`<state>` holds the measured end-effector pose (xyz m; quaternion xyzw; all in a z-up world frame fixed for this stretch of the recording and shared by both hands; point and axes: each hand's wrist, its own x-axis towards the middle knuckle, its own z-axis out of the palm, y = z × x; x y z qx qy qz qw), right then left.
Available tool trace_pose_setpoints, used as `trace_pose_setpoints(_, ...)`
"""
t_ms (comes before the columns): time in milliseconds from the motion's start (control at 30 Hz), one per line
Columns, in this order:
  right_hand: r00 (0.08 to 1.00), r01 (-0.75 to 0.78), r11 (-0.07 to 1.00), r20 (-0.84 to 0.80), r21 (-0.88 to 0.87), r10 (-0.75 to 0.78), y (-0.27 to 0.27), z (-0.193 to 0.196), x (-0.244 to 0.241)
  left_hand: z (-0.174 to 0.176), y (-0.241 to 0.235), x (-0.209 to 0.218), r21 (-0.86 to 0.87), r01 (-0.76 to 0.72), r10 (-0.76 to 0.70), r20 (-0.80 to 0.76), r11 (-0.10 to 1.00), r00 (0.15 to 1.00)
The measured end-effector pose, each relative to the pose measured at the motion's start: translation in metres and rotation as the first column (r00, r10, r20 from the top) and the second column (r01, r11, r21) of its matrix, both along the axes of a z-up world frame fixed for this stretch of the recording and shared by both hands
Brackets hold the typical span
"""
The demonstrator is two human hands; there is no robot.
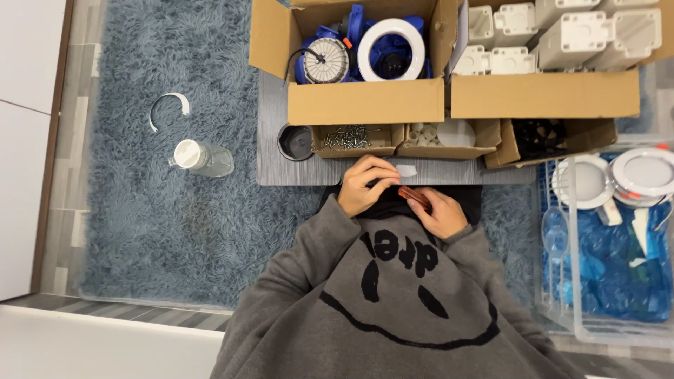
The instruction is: Assembling and inspecting LED recessed light fixtures by attaching trim rings and using a screwdriver.
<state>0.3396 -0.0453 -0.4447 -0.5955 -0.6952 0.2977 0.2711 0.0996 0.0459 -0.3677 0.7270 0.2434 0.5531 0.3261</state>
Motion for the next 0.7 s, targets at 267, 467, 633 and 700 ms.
trace_pose_setpoints(267, 0.998, 0.008, 0.969, 0.061, 0.247, -0.024, -0.015, 0.007, 0.005, 0.004, -0.002, 0.003, -0.077, 0.068, -0.078, -0.128, 0.995, 0.989)
trace_pose_setpoints(467, 0.999, -0.027, 0.943, 0.046, 0.331, 0.012, -0.018, -0.005, 0.031, 0.004, -0.001, 0.020, 0.144, 0.022, 0.037, -0.391, 0.989, 0.920)
trace_pose_setpoints(633, 0.957, -0.111, 0.949, -0.226, 0.296, 0.182, -0.022, 0.006, 0.076, 0.003, 0.000, 0.025, 0.249, 0.020, 0.119, -0.531, 0.968, 0.839)
trace_pose_setpoints(700, 0.950, -0.034, 0.989, -0.302, 0.146, 0.077, -0.036, 0.054, 0.132, 0.004, 0.000, 0.028, 0.254, 0.029, 0.115, -0.530, 0.967, 0.841)
